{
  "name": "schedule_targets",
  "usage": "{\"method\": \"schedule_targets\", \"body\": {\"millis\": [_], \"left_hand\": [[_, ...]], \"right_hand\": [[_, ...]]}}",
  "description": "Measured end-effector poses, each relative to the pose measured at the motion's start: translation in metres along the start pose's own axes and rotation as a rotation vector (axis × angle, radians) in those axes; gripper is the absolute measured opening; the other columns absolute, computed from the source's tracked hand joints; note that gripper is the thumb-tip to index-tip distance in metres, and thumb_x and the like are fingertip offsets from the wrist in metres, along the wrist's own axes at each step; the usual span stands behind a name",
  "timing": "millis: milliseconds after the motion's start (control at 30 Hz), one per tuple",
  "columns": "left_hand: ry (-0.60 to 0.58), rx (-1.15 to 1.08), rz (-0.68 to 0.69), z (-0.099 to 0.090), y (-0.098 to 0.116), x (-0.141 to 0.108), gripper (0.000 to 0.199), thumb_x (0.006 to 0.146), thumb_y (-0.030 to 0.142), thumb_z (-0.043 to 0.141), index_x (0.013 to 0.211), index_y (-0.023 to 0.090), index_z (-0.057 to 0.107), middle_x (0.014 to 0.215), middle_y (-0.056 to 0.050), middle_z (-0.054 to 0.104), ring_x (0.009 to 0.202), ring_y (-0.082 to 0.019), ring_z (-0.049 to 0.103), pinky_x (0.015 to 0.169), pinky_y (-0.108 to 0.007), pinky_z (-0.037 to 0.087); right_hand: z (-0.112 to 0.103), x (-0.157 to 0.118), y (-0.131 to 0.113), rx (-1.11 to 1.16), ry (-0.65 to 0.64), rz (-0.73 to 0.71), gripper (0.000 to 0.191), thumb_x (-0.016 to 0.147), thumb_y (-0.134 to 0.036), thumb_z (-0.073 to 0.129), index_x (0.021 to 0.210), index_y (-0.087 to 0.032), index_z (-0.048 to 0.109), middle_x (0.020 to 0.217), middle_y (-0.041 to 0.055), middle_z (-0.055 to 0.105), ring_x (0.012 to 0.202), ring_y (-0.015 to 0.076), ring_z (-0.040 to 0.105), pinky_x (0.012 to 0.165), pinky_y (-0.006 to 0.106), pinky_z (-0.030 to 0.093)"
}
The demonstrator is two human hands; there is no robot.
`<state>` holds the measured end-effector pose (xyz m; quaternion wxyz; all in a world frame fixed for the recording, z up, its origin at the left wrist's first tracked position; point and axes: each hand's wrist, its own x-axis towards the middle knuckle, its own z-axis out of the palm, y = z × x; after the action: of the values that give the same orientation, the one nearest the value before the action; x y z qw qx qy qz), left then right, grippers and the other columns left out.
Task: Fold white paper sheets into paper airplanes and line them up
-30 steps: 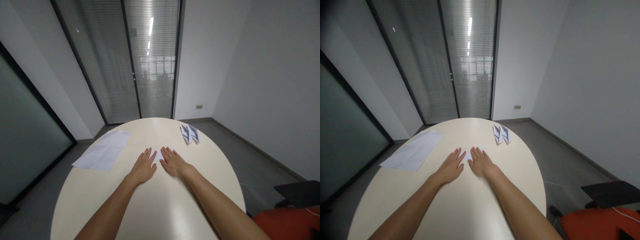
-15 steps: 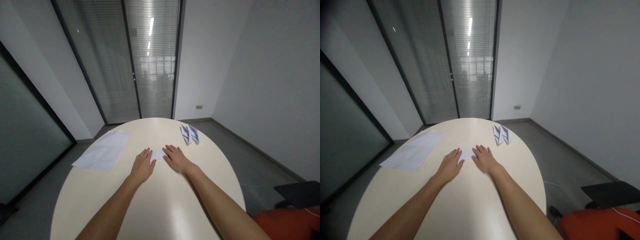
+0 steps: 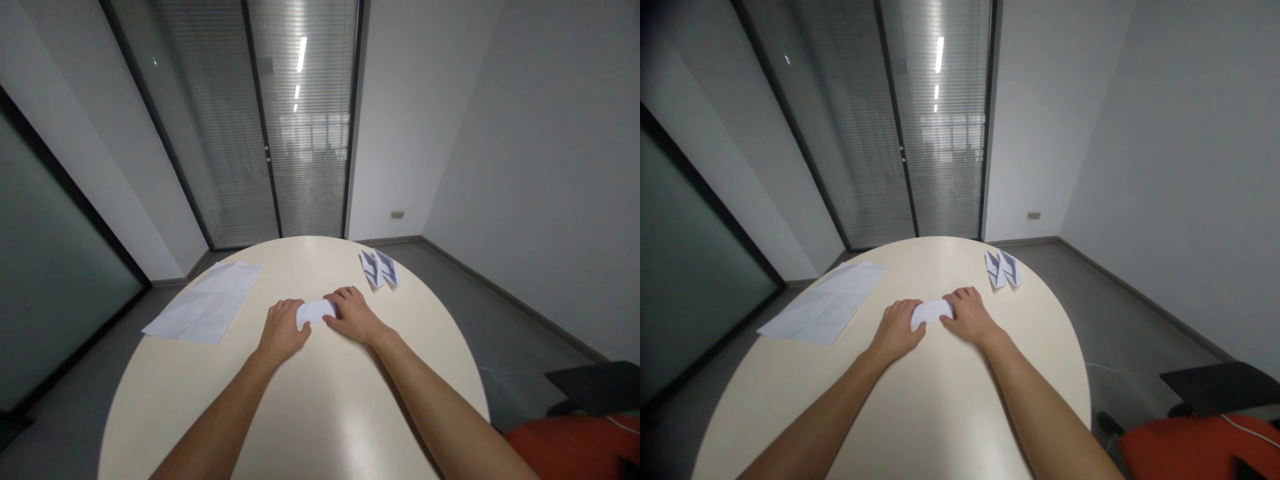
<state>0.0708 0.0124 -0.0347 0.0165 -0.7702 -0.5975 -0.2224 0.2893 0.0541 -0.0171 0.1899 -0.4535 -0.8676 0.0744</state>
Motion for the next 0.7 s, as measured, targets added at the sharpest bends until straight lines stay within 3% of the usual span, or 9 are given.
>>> {"method": "schedule_targets", "body": {"millis": [167, 333, 467, 633, 700], "left_hand": [[0.051, 0.026, 0.053, -0.002, 0.0, 0.001, 0.036, 0.091, 0.025, 0.06, 0.127, 0.019, 0.059, 0.118, -0.009, 0.068, 0.111, -0.028, 0.058, 0.1, -0.043, 0.041], [0.076, 0.015, 0.077, -0.007, -0.003, 0.002, 0.016, 0.098, 0.025, 0.053, 0.107, 0.021, 0.065, 0.104, -0.007, 0.07, 0.101, -0.025, 0.06, 0.094, -0.041, 0.042], [0.07, 0.036, 0.063, -0.012, -0.003, 0.003, 0.017, 0.1, 0.026, 0.05, 0.097, 0.022, 0.066, 0.098, -0.006, 0.071, 0.096, -0.024, 0.061, 0.092, -0.041, 0.042], [0.077, 0.05, 0.015, -0.01, -0.006, 0.004, 0.021, 0.1, 0.028, 0.048, 0.097, 0.023, 0.068, 0.099, -0.007, 0.072, 0.099, -0.026, 0.063, 0.096, -0.045, 0.044], [0.098, 0.043, -0.009, -0.005, -0.01, 0.003, 0.024, 0.1, 0.027, 0.047, 0.109, 0.022, 0.068, 0.111, -0.009, 0.072, 0.11, -0.027, 0.062, 0.103, -0.047, 0.043]], "right_hand": [[-0.009, 0.002, -0.001, 0.042, 0.043, 0.0, 0.038, 0.092, -0.028, 0.063, 0.129, -0.017, 0.067, 0.119, 0.0112, 0.066, 0.109, 0.024, 0.058, 0.1, 0.035, 0.04], [-0.012, 0.002, -0.001, 0.095, 0.052, 0.019, 0.023, 0.097, -0.025, 0.056, 0.113, -0.02, 0.073, 0.109, 0.0071, 0.072, 0.104, 0.0213, 0.061, 0.092, 0.03, 0.044], [-0.01, 0.002, 0.002, 0.111, -0.001, 0.011, 0.026, 0.102, -0.029, 0.05, 0.11, -0.022, 0.074, 0.109, 0.0062, 0.074, 0.103, 0.0203, 0.064, 0.089, 0.029, 0.046], [-0.005, 0.002, 0.005, 0.102, -0.017, 0.028, 0.026, 0.103, -0.031, 0.048, 0.113, -0.023, 0.07, 0.104, 0.0058, 0.076, 0.096, 0.0199, 0.068, 0.083, 0.028, 0.045], [-0.004, 0.002, 0.005, 0.139, 0.014, 0.064, 0.024, 0.102, -0.03, 0.048, 0.118, -0.023, 0.065, 0.104, 0.0056, 0.076, 0.093, 0.0193, 0.069, 0.08, 0.027, 0.045]]}}
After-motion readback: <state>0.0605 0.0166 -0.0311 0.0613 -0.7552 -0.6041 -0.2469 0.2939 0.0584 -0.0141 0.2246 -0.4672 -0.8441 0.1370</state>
